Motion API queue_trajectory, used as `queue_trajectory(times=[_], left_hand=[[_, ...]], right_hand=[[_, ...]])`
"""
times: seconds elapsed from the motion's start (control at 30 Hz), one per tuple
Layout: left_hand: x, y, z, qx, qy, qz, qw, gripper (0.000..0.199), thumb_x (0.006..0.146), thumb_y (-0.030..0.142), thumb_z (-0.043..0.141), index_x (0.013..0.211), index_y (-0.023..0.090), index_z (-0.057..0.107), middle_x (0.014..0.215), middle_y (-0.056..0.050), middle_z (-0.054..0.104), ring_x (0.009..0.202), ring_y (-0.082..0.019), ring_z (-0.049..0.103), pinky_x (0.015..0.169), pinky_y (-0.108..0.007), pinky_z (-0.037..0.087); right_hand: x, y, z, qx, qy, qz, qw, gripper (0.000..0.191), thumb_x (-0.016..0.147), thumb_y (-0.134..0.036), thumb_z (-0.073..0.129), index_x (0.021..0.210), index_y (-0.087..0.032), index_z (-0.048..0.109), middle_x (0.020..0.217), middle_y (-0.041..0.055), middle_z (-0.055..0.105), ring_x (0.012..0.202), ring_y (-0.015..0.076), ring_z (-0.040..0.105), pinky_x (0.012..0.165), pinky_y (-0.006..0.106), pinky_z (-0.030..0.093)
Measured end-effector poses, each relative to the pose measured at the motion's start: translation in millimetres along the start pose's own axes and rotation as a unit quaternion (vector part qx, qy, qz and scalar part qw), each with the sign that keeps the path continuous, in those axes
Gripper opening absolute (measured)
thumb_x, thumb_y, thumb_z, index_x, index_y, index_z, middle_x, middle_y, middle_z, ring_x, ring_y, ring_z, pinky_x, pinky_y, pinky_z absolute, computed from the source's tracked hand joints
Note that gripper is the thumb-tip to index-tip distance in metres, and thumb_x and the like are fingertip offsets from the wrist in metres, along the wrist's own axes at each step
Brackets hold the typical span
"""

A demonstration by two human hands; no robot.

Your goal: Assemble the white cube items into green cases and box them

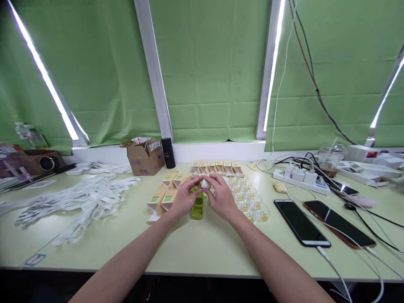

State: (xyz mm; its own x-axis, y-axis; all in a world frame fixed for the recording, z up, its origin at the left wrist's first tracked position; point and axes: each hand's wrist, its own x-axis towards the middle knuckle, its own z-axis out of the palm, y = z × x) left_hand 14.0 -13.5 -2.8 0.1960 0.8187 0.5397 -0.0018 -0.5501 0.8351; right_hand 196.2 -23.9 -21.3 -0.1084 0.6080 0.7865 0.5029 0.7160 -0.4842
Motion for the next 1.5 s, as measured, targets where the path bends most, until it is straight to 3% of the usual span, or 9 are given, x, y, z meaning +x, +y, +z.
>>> queue_trajectory(times=[0.27,0.43,0.63,0.77,1.0,1.5], left_hand=[[-4,8,-0.7,0.046,-0.013,0.034,0.998,0.039,0.086,0.014,0.077,0.123,0.027,0.080,0.130,-0.011,0.069,0.123,-0.027,0.063,0.114,-0.041,0.047],[-5,11,1.5,0.063,0.017,0.028,0.997,0.029,0.086,0.021,0.079,0.115,0.025,0.082,0.125,-0.012,0.073,0.123,-0.031,0.064,0.114,-0.043,0.047],[-5,3,2.7,0.103,0.021,0.025,0.994,0.029,0.087,0.021,0.078,0.115,0.025,0.081,0.123,-0.011,0.075,0.115,-0.030,0.068,0.112,-0.043,0.049],[-4,-3,1.0,0.158,0.015,0.063,0.985,0.026,0.092,0.025,0.072,0.118,0.023,0.078,0.122,-0.010,0.076,0.117,-0.029,0.069,0.109,-0.045,0.053],[-5,-5,1.2,0.261,0.003,0.124,0.957,0.025,0.101,0.027,0.058,0.120,0.021,0.073,0.123,-0.010,0.076,0.115,-0.025,0.072,0.104,-0.044,0.059],[-5,3,5.3,0.300,0.015,0.102,0.949,0.024,0.097,0.017,0.056,0.112,0.021,0.074,0.118,-0.007,0.078,0.109,-0.024,0.073,0.100,-0.041,0.059]], right_hand=[[-2,4,1,-0.061,-0.022,-0.052,0.997,0.035,0.103,-0.030,0.057,0.138,-0.029,0.064,0.126,0.0124,0.065,0.115,0.0315,0.068,0.096,0.052,0.062],[-3,2,1,-0.107,-0.022,-0.079,0.991,0.032,0.106,-0.029,0.053,0.136,-0.027,0.063,0.124,0.0142,0.066,0.111,0.0321,0.068,0.090,0.051,0.063],[-4,3,1,-0.168,-0.037,-0.113,0.979,0.030,0.106,-0.024,0.053,0.134,-0.022,0.062,0.124,0.0162,0.067,0.107,0.0322,0.069,0.087,0.049,0.062],[-5,4,1,-0.192,-0.043,-0.130,0.972,0.030,0.106,-0.023,0.054,0.135,-0.020,0.060,0.123,0.0160,0.068,0.100,0.0302,0.070,0.080,0.045,0.062],[-4,2,0,-0.189,-0.027,-0.134,0.972,0.027,0.106,-0.028,0.056,0.132,-0.022,0.060,0.118,0.0138,0.069,0.097,0.0276,0.070,0.077,0.041,0.061],[-2,-5,10,-0.176,-0.028,-0.116,0.977,0.022,0.103,-0.015,0.046,0.123,-0.020,0.053,0.113,0.0144,0.065,0.097,0.0280,0.066,0.075,0.040,0.058]])
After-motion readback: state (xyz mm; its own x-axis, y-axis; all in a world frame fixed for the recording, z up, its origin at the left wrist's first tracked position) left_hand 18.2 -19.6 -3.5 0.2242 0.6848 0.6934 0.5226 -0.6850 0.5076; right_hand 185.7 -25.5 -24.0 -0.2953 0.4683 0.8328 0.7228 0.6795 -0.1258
